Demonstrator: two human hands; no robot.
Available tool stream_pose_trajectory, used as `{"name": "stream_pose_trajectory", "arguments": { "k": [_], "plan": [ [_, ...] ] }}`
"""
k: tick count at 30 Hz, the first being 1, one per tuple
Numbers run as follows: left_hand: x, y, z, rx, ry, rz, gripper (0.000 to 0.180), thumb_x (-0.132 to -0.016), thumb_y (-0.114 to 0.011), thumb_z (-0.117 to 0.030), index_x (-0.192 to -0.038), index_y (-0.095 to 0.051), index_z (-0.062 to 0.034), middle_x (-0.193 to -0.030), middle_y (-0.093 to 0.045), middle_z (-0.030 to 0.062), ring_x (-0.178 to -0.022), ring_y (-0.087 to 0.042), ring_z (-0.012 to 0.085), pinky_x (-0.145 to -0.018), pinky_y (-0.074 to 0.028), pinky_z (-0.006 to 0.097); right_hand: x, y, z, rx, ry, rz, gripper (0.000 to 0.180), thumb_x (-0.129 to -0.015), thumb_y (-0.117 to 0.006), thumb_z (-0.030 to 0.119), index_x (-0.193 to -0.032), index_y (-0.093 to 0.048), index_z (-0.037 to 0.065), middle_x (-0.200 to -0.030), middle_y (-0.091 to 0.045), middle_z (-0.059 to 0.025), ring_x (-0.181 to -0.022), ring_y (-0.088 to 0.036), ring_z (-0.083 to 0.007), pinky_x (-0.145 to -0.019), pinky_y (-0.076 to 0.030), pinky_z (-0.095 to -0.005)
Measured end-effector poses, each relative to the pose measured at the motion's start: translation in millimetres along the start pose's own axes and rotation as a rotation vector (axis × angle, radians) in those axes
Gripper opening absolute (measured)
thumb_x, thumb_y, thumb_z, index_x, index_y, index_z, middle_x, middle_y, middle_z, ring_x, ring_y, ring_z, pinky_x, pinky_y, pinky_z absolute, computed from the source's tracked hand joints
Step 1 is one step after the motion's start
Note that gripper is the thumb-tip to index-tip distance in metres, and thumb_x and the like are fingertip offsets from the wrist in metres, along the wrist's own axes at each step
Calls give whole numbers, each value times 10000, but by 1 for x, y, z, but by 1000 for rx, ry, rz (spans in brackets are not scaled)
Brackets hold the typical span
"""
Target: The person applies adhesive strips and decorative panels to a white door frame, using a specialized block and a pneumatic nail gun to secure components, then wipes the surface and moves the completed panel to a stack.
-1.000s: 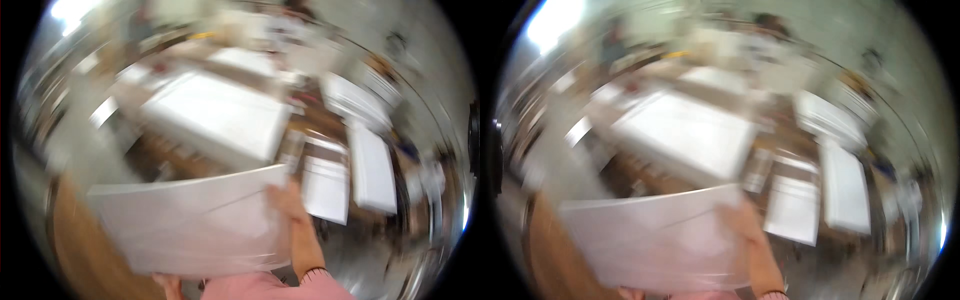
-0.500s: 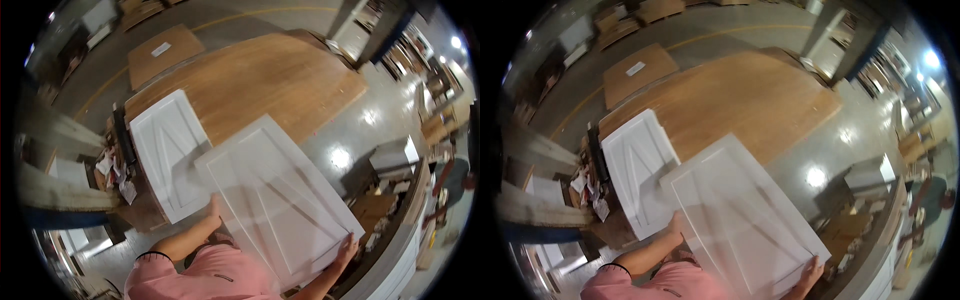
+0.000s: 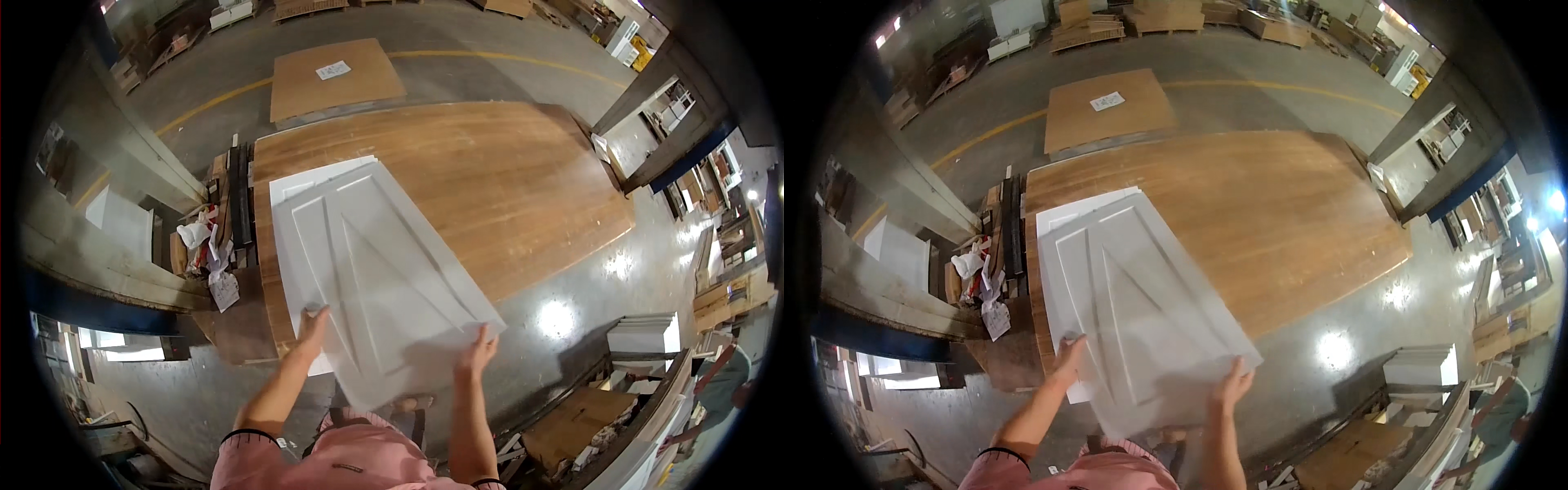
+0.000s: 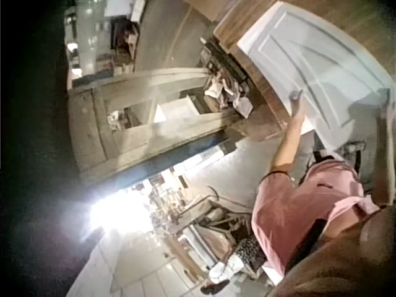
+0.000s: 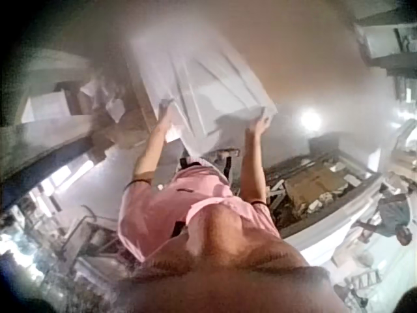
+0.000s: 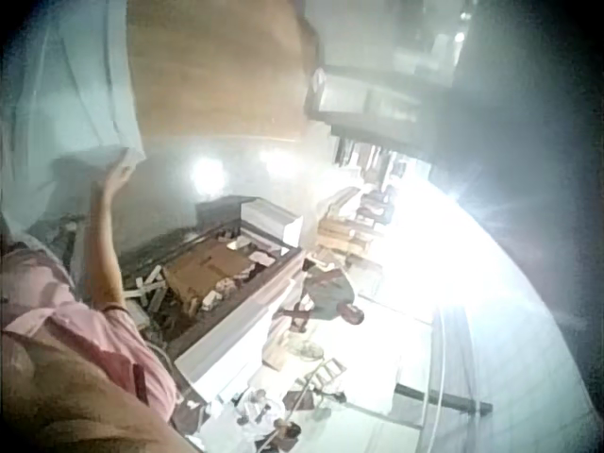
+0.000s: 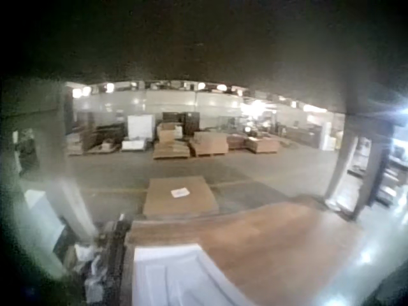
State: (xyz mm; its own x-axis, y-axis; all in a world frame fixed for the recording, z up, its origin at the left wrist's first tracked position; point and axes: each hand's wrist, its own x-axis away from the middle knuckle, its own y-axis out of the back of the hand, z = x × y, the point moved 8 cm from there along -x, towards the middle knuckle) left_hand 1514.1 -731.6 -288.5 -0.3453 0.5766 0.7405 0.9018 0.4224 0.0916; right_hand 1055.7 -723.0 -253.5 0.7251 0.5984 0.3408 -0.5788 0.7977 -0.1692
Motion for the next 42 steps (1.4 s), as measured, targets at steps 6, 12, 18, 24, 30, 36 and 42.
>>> {"name": "stream_pose_trajectory", "arguments": {
  "k": [6,12,18,24,30,36,42],
  "plan": [
    [-49,72,-80,-98,-260,-32,906,-859,-810,-243,-1580,-294,-56,-1438,-560,146,-1300,-561,290,-1055,-477,444,90,-50,-31,259,-325,400,294,-1044,-640,324,-1213,-614,85,-979,-671,-28,-721,-621,-136,-637,-526,-318],
    [-91,118,-33,-947,-388,-462,909,-871,-776,-383,-1584,-319,-53,-1549,-487,216,-1427,-483,364,-1170,-404,463,71,25,-86,1225,105,930,342,-1038,-635,353,-1137,-699,32,-970,-762,-97,-767,-720,-185,-667,-559,-339],
    [-82,77,36,-621,-482,-226,628,-930,-723,-342,-1356,-579,95,-1332,-658,266,-1237,-642,402,-1025,-529,437,63,184,-70,740,-354,308,370,-1029,-636,333,-1106,-717,-20,-1004,-783,-129,-849,-762,-226,-735,-585,-359],
    [-90,27,44,-364,-348,53,619,-953,-709,-302,-1456,-530,9,-1421,-594,199,-1262,-596,324,-1061,-504,448,131,381,-99,847,-408,1,415,-1004,-666,343,-1217,-711,-11,-1074,-779,-138,-915,-762,-224,-804,-599,-364],
    [98,-186,13,-1243,-1734,-153,474,-1004,-613,-338,-1353,-614,-18,-1254,-653,226,-1117,-652,375,-1036,-522,530,214,497,1,434,-197,-640,352,-966,-707,309,-1188,-741,37,-1000,-790,-111,-892,-754,-158,-844,-583,-319],
    [238,-459,194,-1121,-1634,893,511,-875,-716,-154,-1349,-596,-6,-1521,-474,221,-1355,-496,406,-1097,-451,492,307,613,96,182,284,-1325,172,-1002,-675,149,-1073,-731,2,-896,-768,-58,-833,-717,-116,-790,-566,-281],
    [701,-557,402,-697,-2005,2086,611,-801,-797,-150,-1368,-581,-72,-1592,-400,215,-1470,-372,436,-1201,-332,530,411,716,150,54,522,-1718,145,-1008,-660,90,-1111,-705,-1,-959,-759,-63,-868,-704,-114,-814,-561,-276]
  ]
}}
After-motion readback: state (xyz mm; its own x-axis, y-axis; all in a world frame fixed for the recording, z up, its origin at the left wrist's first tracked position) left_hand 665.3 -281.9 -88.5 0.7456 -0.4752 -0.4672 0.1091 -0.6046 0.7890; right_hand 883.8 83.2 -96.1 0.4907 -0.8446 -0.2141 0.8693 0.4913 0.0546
